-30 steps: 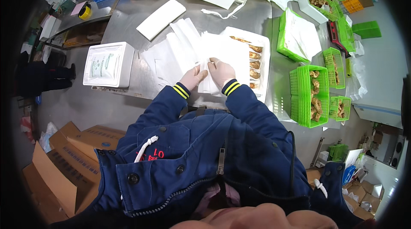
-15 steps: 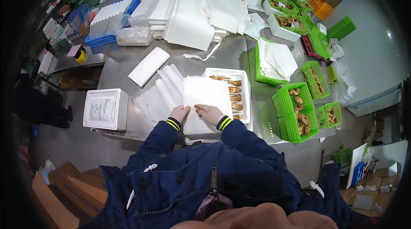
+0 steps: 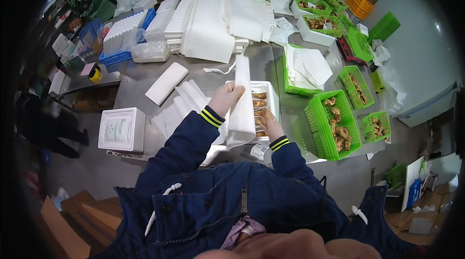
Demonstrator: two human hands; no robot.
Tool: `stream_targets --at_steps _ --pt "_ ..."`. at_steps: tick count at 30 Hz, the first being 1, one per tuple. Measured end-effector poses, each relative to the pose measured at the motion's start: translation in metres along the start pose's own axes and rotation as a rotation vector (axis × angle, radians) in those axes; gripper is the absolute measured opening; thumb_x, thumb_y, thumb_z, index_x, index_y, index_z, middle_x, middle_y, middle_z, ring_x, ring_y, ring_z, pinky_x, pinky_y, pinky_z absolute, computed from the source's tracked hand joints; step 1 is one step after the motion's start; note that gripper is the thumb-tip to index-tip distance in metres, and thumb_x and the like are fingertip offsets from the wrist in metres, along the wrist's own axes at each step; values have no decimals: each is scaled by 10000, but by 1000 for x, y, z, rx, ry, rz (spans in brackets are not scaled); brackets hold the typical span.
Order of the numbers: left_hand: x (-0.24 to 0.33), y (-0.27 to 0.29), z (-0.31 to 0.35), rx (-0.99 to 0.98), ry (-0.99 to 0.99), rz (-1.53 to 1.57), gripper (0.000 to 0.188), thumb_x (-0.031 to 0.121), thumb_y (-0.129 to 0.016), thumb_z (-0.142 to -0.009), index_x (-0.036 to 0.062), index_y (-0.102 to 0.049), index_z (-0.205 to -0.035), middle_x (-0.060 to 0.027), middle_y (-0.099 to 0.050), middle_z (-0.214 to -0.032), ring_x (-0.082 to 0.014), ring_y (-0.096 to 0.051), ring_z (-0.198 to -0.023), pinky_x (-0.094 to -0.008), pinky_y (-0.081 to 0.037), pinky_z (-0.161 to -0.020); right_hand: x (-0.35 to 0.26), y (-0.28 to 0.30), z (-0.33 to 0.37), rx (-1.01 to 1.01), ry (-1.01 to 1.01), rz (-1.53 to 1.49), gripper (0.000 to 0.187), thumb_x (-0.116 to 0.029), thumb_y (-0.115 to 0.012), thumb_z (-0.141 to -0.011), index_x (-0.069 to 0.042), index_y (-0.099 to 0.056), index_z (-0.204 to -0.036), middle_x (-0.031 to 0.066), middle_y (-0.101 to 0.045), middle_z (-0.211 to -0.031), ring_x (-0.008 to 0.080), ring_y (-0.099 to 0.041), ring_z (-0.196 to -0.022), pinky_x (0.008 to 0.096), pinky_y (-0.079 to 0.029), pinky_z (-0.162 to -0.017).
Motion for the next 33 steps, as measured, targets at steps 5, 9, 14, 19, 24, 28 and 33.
stream_targets --at_steps 5,9,14,19,24,28,33 --pt "67 -28 12 -54 -153 205 356 218 -549 -1003 -14 -539 -1273 -57 -644 -1115 -120 -614 -966 -261 -495 -872 -2 -42 15 -372 -287 -608 921 -758 -308 -907 -75 -219 -1519 177 -378 -1478 350 -404 -1325 479 -315 -1100" --pt "55 8 28 52 -118 298 331 147 -547 -996 -19 -532 -1282 -93 -646 -1159 -147 -621 -1035 -283 -496 -922 -31 -43 21 -366 -196 -620 870 -717 -291 -936 -32 -321 -1471 169 -470 -1411 313 -483 -1258 437 -370 -1075" --pt "-41 71 47 171 101 144 329 166 -556 -975 -22 -560 -1246 -64 -662 -1083 -134 -638 -927 -281 -517 -835 -18 1 7 -191 -186 -459 512 -357 -519 -1001 11 -467 -1353 124 -582 -1283 230 -560 -1171 368 -450 -1004" --pt "-141 97 63 298 216 -376 304 189 -509 -928 -21 -653 -1094 -111 -699 -919 -178 -642 -818 -313 -503 -757 32 57 -31 53 -148 157 346 -220 -590 -949 23 -614 -1194 72 -695 -1017 182 -670 -873 295 -532 -771" --pt "-163 86 71 362 291 -663 325 235 -490 -922 -3 -645 -1081 -191 -691 -912 -283 -657 -859 -352 -500 -793 -32 -19 -5 170 279 1022 332 -345 -583 -905 -112 -691 -1115 213 -689 -973 348 -680 -891 413 -526 -803" --pt "-170 80 65 342 165 -420 354 298 -452 -988 5 -639 -1057 -86 -671 -813 -198 -625 -728 -324 -495 -708 -47 -102 17 -46 406 1130 290 -342 -571 -912 -146 -700 -1082 166 -706 -902 343 -682 -826 424 -534 -776" --pt "-162 75 71 249 337 -30 506 498 -444 -1010 28 -630 -979 -14 -625 -798 -101 -547 -684 -249 -453 -639 -28 -147 27 -203 403 1381 386 -421 -544 -917 -133 -690 -1129 163 -705 -932 342 -682 -810 416 -541 -729"
Point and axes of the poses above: each hand's wrist, its own z-axis away from the middle knuckle, its own y-axis out of the back of the hand, x = y × z, the point moved 6 cm from there along -z, towards the middle knuckle
